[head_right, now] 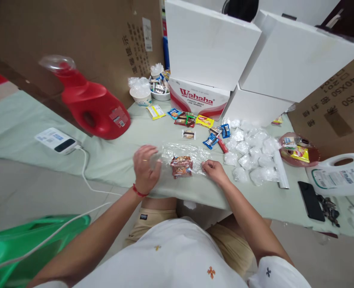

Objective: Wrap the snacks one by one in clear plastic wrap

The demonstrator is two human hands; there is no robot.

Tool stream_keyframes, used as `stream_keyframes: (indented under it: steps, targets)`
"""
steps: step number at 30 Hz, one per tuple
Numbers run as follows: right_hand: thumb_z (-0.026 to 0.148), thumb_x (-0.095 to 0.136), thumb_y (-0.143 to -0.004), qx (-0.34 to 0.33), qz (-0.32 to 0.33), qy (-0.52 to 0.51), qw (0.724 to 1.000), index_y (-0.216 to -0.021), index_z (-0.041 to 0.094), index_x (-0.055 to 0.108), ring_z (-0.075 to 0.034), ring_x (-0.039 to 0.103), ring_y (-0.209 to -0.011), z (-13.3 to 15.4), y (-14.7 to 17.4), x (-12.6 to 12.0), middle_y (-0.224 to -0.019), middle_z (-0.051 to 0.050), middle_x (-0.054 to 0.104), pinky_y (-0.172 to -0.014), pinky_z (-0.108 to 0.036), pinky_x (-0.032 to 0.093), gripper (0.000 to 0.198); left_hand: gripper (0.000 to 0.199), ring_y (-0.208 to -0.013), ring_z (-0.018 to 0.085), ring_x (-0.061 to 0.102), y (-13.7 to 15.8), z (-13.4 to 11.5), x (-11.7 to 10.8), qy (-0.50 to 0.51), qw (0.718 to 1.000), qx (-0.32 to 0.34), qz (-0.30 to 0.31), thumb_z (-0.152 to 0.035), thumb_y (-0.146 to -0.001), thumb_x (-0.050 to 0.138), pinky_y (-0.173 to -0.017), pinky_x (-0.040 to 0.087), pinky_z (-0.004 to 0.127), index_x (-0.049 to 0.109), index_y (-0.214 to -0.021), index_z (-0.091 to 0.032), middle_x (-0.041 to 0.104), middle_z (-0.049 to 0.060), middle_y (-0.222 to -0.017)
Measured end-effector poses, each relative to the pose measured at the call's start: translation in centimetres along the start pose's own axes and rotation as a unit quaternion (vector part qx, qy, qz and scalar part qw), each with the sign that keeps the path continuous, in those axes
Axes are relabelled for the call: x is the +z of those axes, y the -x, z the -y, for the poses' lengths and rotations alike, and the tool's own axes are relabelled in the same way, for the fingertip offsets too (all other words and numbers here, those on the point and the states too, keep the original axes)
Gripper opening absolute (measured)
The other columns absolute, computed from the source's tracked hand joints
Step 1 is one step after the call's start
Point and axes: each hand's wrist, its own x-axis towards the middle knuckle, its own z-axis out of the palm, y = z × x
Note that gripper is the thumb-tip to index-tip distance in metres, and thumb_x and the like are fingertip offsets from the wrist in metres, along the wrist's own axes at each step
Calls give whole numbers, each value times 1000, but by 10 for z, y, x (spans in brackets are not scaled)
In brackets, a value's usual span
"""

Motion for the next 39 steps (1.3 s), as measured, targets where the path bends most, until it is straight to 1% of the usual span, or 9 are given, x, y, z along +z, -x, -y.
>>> stream_keyframes:
  steps: [2, 5, 8, 14, 19, 24, 28, 32, 39]
  targets:
    - [75, 65, -79, 1, -2, 5, 1000, -67, 21, 54, -10, 33, -50, 1, -1, -1, -55, 5, 44, -49, -26, 25, 57, 38, -142, 28, 50, -6, -16, 5, -3, 991, 52, 122, -34, -96, 54, -125, 22, 56, 60, -133, -26, 64, 10, -143]
    - [77, 64, -79, 6, -4, 17, 1000, -68, 21, 54, -10, 33, -50, 2, -1, -2, -55, 5, 44, -49, -26, 25, 58, 42, -136, 30, 57, -13, -24, 24, 7, 954, 15, 299, -42, -97, 56, -124, 19, 62, 63, -136, -29, 66, 8, -144]
    - [77, 64, -80, 8, -4, 30, 999, -68, 21, 54, -10, 34, -52, 0, -3, -5, -56, 5, 45, -51, -26, 25, 58, 32, -121, 28, 68, -14, -14, 39, 40, 932, -42, 359, -38, -98, 54, -119, 30, 58, 74, -121, -30, 76, 5, -127]
    - [64, 57, -91, -26, -17, 150, 988, -69, 21, 56, -13, 40, -57, -3, -11, -15, -59, 3, 48, -57, -27, 31, 49, 29, -114, 23, 70, -11, 2, 43, 88, 930, -30, 355, -31, -98, 53, -120, 28, 55, 79, -112, -32, 80, 3, -116]
    - [32, 58, -95, -173, -107, 417, 886, -102, 16, 73, -26, 55, -96, 28, -44, -13, -101, -13, 68, -88, -36, 42, 23, 29, -128, 29, 61, -5, -2, 40, 57, 933, 42, 352, -41, -91, 69, -123, 16, 61, 77, -118, -33, 77, 5, -123]
    - [34, 71, -92, -253, 42, 475, 842, -141, 12, 61, -32, 49, -123, 63, -97, 29, -125, -18, 68, -108, -43, 37, 55, 22, -126, 30, 55, 2, -3, 40, 5, 944, 82, 318, -31, -94, 66, -109, 36, 53, 80, -110, -32, 76, 5, -120]
    - [24, 73, -89, -228, 152, 468, 840, -111, 12, 75, -25, 60, -101, 74, -125, 48, -95, -11, 73, -95, -35, 42, 26, 21, -112, 25, 60, 4, -2, 39, 14, 935, 119, 333, -27, -97, 60, -105, 37, 50, 80, -103, -31, 78, 4, -109]
    - [21, 63, -94, -243, 202, 390, 865, -93, 15, 74, -15, 58, -73, 84, -124, 33, -77, -1, 68, -74, -25, 42, 12, 23, -106, 23, 61, 7, -2, 35, 27, 934, 128, 331, -28, -100, 56, -101, 37, 48, 79, -104, -31, 77, 5, -109]
    - [27, 55, -102, -359, 81, 300, 880, -98, 19, 70, -17, 59, -81, 84, -38, 23, -86, -4, 59, -75, -27, 44, 18, 19, -99, 26, 56, 19, -8, 35, -16, 959, 85, 269, -33, -98, 61, -85, 38, 45, 78, -104, -32, 73, 7, -98]
